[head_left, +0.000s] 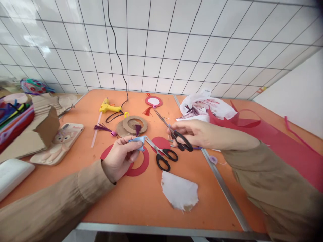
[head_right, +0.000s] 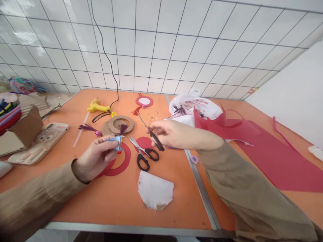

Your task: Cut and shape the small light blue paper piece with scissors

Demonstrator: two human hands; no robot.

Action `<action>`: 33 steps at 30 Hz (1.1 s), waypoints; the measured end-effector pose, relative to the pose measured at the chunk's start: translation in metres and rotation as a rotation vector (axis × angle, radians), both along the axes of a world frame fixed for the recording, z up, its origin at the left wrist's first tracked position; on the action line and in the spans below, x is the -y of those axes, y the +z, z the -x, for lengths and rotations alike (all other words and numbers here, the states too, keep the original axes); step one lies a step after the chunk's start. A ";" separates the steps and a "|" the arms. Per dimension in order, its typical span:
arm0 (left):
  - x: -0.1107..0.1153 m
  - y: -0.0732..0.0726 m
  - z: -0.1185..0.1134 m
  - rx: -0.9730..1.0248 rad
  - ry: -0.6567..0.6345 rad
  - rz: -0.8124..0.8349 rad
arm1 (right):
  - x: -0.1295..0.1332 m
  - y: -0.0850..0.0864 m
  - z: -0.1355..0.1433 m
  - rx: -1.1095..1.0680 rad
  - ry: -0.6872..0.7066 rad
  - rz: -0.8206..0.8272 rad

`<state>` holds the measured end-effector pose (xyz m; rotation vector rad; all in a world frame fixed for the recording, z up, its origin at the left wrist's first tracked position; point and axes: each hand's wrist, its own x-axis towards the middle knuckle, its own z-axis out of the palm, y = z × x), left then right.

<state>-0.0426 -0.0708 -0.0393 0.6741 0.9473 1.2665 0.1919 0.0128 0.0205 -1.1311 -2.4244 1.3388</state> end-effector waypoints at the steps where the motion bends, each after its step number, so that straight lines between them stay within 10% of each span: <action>1: 0.000 0.001 0.000 0.000 0.006 -0.013 | 0.002 -0.001 0.001 -0.094 0.031 0.112; 11: 0.009 0.007 -0.005 -0.089 0.069 -0.117 | 0.040 -0.036 0.018 -0.454 0.196 0.171; 21: 0.011 0.013 -0.003 -0.141 0.109 -0.171 | 0.067 -0.041 0.033 -0.428 -0.051 -0.256; 33: 0.014 0.016 -0.014 -0.522 0.000 -0.421 | 0.063 -0.057 0.059 -0.767 -0.367 -0.175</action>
